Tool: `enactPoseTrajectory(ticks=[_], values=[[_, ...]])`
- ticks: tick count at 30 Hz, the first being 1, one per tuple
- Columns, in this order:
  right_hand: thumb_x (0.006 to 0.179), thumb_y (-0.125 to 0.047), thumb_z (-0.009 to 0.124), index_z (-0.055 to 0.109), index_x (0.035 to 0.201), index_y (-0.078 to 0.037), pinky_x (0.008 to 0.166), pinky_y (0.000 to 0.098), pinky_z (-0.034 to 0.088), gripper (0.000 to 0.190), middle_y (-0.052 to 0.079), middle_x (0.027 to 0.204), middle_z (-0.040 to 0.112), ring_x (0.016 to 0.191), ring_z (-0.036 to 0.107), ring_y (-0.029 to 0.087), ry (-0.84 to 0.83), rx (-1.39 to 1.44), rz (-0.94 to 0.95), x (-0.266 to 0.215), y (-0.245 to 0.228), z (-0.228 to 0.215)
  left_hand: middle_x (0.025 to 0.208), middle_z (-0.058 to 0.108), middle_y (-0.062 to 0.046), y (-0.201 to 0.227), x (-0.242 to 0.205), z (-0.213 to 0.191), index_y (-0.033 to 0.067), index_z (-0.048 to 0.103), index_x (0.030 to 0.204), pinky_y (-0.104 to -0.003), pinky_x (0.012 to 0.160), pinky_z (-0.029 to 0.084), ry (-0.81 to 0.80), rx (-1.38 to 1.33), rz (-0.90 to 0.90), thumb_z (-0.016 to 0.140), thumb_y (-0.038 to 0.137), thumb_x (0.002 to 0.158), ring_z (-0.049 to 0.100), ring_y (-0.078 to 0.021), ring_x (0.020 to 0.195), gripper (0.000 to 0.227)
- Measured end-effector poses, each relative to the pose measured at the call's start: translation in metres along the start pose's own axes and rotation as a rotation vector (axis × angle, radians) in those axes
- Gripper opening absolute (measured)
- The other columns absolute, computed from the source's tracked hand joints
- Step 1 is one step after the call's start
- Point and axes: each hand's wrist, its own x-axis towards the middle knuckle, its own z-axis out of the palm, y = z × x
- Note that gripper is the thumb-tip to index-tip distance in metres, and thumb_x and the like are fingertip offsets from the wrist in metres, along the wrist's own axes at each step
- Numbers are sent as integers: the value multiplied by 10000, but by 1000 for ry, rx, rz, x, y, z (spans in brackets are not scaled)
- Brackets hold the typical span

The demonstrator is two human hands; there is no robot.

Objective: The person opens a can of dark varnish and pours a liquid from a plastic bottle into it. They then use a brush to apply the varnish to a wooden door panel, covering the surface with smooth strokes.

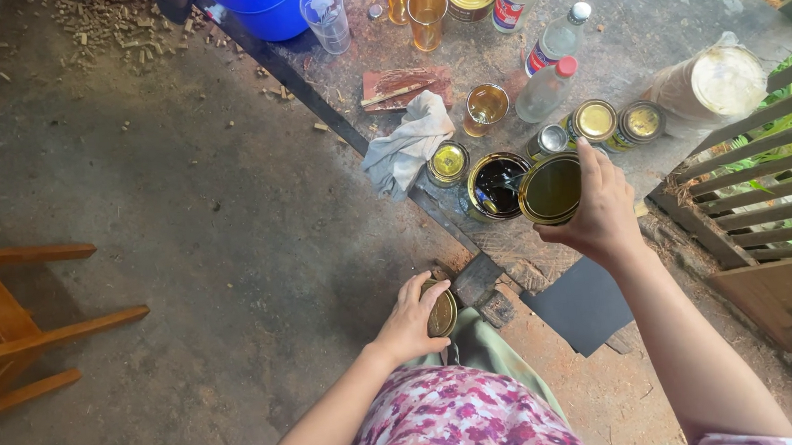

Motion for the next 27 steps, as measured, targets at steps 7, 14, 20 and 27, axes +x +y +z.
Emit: enactPoseTrajectory(ticks=[7,14,20,27], values=[[477,-333,971,210,1593,-42,1110,533,372,1382,246,1471,434,1346,432,433,-15,-19,8,1,1,0,1580,268,-190,-1,2,1,234,358,1537,-529,1209,321,25,-4,38,922,247,634,225,-459,1501,1064],[476,-342,967,222,1591,-50,1103,528,382,1372,212,1482,439,1339,440,421,-37,-36,13,2,0,-1,1583,263,-189,1,4,0,231,356,1537,-538,1205,314,13,7,40,916,247,641,217,-467,1500,1057],[470,-340,972,229,1588,-56,1095,526,382,1372,185,1495,433,1341,439,410,-52,-47,15,4,-3,-5,1584,260,-189,0,5,1,230,358,1534,-537,1205,314,12,10,42,914,245,633,217,-466,1498,1059],[461,-338,983,242,1588,-61,1091,519,389,1377,177,1504,434,1347,443,398,-66,-56,25,5,-8,-9,1587,270,-188,-1,8,5,224,375,1531,-541,1204,323,38,-11,92,914,243,634,227,-468,1499,1047]])
